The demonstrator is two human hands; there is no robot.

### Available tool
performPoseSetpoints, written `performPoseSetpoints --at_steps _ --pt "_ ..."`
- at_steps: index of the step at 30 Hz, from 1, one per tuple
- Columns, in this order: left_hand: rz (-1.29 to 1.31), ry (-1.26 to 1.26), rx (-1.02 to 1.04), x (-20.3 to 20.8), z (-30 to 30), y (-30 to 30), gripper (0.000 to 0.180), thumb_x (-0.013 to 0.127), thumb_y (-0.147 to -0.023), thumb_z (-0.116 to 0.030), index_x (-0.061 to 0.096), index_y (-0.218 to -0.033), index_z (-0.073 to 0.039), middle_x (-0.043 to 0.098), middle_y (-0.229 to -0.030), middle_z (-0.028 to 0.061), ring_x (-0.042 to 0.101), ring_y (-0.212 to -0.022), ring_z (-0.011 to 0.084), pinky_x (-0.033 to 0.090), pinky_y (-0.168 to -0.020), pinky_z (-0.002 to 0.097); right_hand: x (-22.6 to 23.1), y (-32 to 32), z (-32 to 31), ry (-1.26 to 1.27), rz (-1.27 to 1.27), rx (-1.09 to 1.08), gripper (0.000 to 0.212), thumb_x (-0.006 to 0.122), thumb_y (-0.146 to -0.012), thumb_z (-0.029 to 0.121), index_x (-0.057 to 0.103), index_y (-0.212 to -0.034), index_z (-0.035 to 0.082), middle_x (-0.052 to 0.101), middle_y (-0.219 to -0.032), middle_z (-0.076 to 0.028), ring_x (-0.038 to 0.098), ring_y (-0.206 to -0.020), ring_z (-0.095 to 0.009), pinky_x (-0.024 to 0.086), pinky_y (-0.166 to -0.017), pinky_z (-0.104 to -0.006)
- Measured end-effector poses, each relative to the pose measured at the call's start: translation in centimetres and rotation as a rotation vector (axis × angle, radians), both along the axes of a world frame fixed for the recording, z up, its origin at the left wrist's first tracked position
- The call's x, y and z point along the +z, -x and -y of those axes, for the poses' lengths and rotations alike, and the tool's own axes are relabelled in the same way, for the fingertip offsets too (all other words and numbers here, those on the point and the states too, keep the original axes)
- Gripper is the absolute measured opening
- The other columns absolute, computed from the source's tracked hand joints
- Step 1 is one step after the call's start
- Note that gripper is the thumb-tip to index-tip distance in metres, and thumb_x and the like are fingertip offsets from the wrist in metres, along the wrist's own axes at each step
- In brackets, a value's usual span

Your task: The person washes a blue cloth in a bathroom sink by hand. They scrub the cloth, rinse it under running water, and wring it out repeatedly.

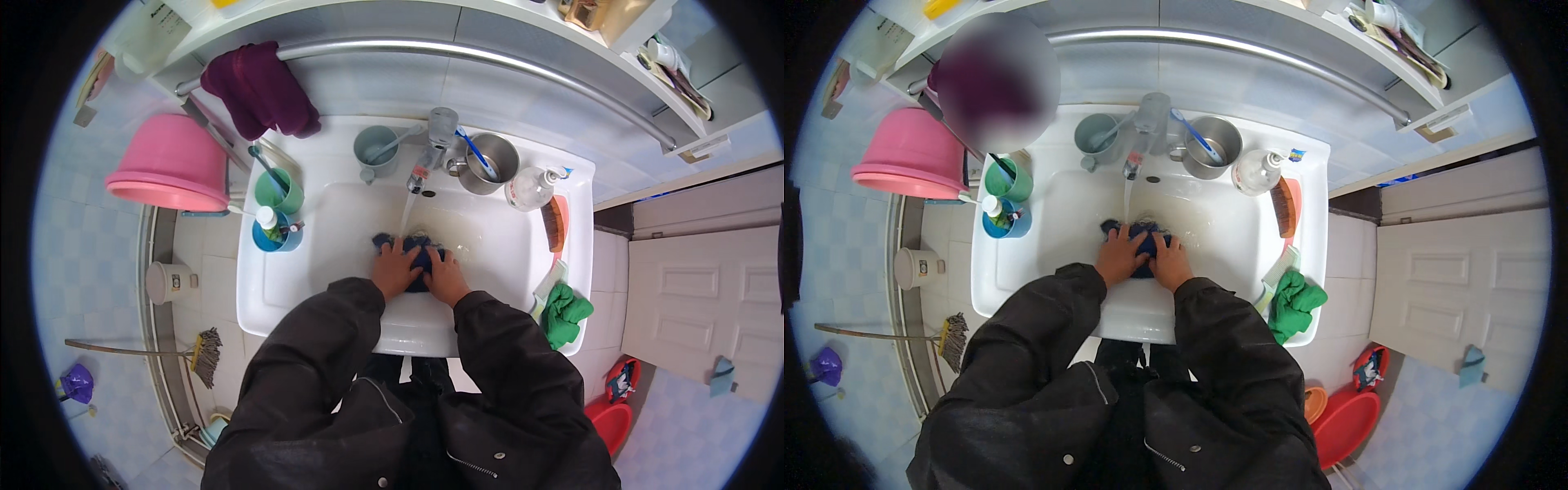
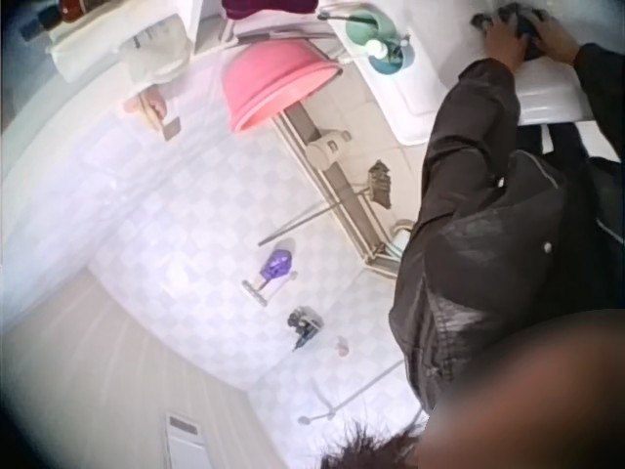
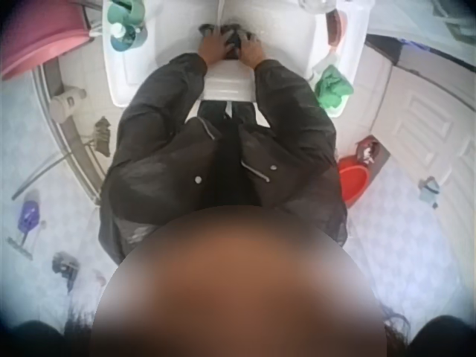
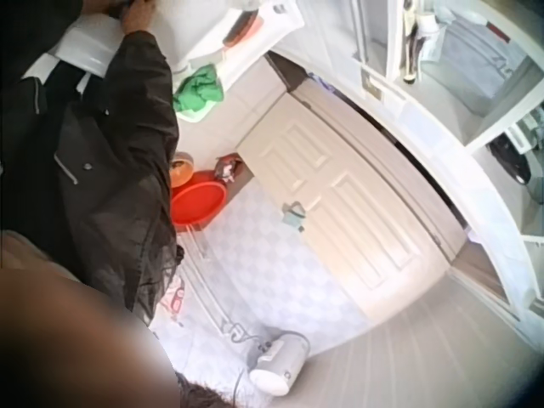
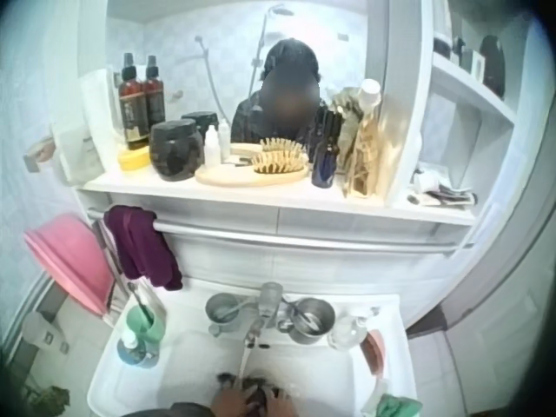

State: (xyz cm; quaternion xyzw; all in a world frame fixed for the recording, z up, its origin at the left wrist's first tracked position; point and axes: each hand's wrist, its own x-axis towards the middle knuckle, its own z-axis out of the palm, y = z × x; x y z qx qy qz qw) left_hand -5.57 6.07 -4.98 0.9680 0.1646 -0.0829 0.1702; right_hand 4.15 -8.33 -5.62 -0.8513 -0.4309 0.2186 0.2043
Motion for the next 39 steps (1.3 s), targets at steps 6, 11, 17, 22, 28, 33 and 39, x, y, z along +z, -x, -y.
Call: performPoseSetpoints --at_steps 6,11,17,22,28,33,39 --pt "0.077 0.002 0.15 -3.1 -1.3 -4.0 0.039 0.065 -0.082 -0.034 0.057 -0.114 -0.013 0.059 -0.1 0.0165 0.06 -0.092 0.0376 0.053 -0.071 0.045 -2.7 -2.4 -3.5 0.112 -0.036 -0.276 0.029 0.055 -0.09 0.017 0.047 -0.115 0.005 0.055 -0.105 -0.031 0.061 -0.09 -0.044 0.05 -0.077 -0.05" --pt "0.152 0.112 0.234 -3.7 -1.9 -5.5 0.036 0.065 -0.083 -0.032 0.059 -0.111 -0.011 0.06 -0.097 0.0187 0.061 -0.088 0.0392 0.051 -0.074 0.0485 -3.7 -3.8 -4.9 0.104 -0.102 -0.341 0.026 0.056 -0.09 0.019 0.05 -0.111 0.004 0.059 -0.098 -0.029 0.061 -0.088 -0.043 0.05 -0.076 -0.0502" --pt "-0.076 0.391 -0.137 1.4 -5.3 -2.4 0.047 0.069 -0.08 -0.04 0.057 -0.117 -0.014 0.053 -0.111 0.0232 0.055 -0.103 0.0412 0.046 -0.086 0.047 0.7 -4.4 -0.8 -0.055 -0.247 0.188 0.043 0.069 -0.08 0.023 0.05 -0.115 0.006 0.06 -0.098 -0.026 0.057 -0.101 -0.041 0.047 -0.083 -0.0482" --pt "-0.004 0.365 -0.218 4.4 -3.7 0.7 0.062 0.074 -0.075 -0.048 0.052 -0.126 -0.02 0.044 -0.124 0.0221 0.045 -0.113 0.0438 0.041 -0.092 0.0522 4.5 -2.1 3.2 0.095 -0.284 0.195 0.055 0.075 -0.074 0.025 0.049 -0.119 0.008 0.056 -0.103 -0.022 0.054 -0.103 -0.042 0.045 -0.086 -0.0476" --pt "-0.028 0.12 -0.125 1.1 0.9 0.3 0.057 0.069 -0.077 -0.032 0.048 -0.128 -0.019 0.045 -0.123 0.0193 0.049 -0.106 0.0406 0.047 -0.083 0.0531 -0.2 0.6 0.7 0.032 0.092 0.077 0.047 0.066 -0.081 0.019 0.045 -0.122 0.007 0.051 -0.105 -0.024 0.058 -0.094 -0.043 0.05 -0.079 -0.0496" --pt "0.009 0.105 -0.048 -1.0 -1.4 -3.8 0.048 0.067 -0.081 -0.034 0.05 -0.122 -0.018 0.052 -0.111 0.0153 0.056 -0.099 0.0375 0.051 -0.076 0.0482 -3.6 -1.7 -2.2 0.111 -0.043 -0.206 0.038 0.059 -0.085 0.011 0.045 -0.12 0.007 0.051 -0.104 -0.025 0.06 -0.09 -0.043 0.051 -0.077 -0.0487" --pt "0.16 0.366 0.074 1.4 -3.6 -5.3 0.045 0.068 -0.083 -0.03 0.051 -0.121 -0.015 0.05 -0.115 0.0157 0.051 -0.109 0.0386 0.046 -0.086 0.0477 0.8 -5.8 -2.3 -0.227 -0.159 -0.219 0.045 0.069 -0.077 0.01 0.047 -0.116 0.007 0.05 -0.11 -0.023 0.056 -0.096 -0.043 0.049 -0.082 -0.0469"
